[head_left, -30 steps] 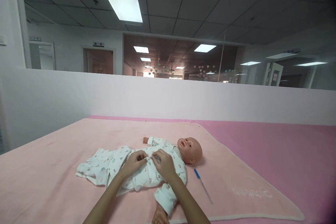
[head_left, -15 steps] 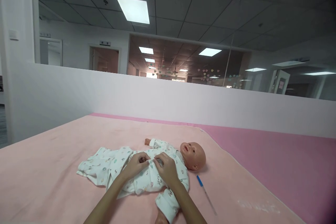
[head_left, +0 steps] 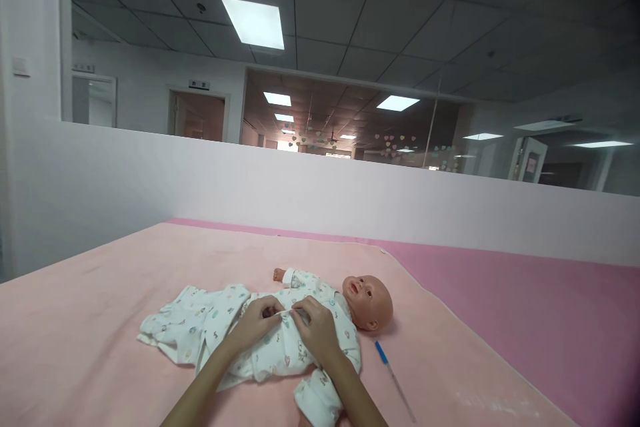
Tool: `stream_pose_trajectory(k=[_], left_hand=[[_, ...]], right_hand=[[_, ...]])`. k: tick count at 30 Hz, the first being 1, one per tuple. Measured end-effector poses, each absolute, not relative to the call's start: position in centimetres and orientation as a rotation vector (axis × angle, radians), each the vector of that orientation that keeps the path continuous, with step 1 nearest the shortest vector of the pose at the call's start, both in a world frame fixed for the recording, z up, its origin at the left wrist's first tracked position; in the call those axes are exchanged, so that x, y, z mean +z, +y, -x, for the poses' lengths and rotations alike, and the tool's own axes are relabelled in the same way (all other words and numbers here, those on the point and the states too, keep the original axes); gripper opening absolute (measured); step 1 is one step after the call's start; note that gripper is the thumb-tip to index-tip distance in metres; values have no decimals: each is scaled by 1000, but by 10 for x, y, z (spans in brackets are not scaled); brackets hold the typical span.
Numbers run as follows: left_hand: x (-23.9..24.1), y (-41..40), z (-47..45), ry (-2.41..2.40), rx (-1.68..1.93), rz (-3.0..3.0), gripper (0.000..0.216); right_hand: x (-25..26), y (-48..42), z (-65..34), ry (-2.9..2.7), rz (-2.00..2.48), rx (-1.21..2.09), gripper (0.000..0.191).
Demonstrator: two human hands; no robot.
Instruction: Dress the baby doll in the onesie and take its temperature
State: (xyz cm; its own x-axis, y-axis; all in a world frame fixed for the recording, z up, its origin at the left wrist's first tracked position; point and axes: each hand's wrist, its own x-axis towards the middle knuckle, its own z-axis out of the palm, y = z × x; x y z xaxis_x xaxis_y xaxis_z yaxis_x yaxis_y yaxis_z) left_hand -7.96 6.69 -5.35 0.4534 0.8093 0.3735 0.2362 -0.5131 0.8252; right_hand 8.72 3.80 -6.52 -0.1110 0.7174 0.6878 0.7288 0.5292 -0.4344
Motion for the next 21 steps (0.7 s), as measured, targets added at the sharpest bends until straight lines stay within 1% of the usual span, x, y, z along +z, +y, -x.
stream_pose_trajectory(k=[7,16,21], left_hand=[[-49,66,80,871,973,-1971,23],[-56,72,80,860,983,-1939,11],[-56,71,79,871,984,-1954,13]], right_hand=[[-66,38,-86,-1831,1211,-9,12],[-64,39,-85,-1832,1242,12,12],[-64,38,-85,-1828,1245,15,11]])
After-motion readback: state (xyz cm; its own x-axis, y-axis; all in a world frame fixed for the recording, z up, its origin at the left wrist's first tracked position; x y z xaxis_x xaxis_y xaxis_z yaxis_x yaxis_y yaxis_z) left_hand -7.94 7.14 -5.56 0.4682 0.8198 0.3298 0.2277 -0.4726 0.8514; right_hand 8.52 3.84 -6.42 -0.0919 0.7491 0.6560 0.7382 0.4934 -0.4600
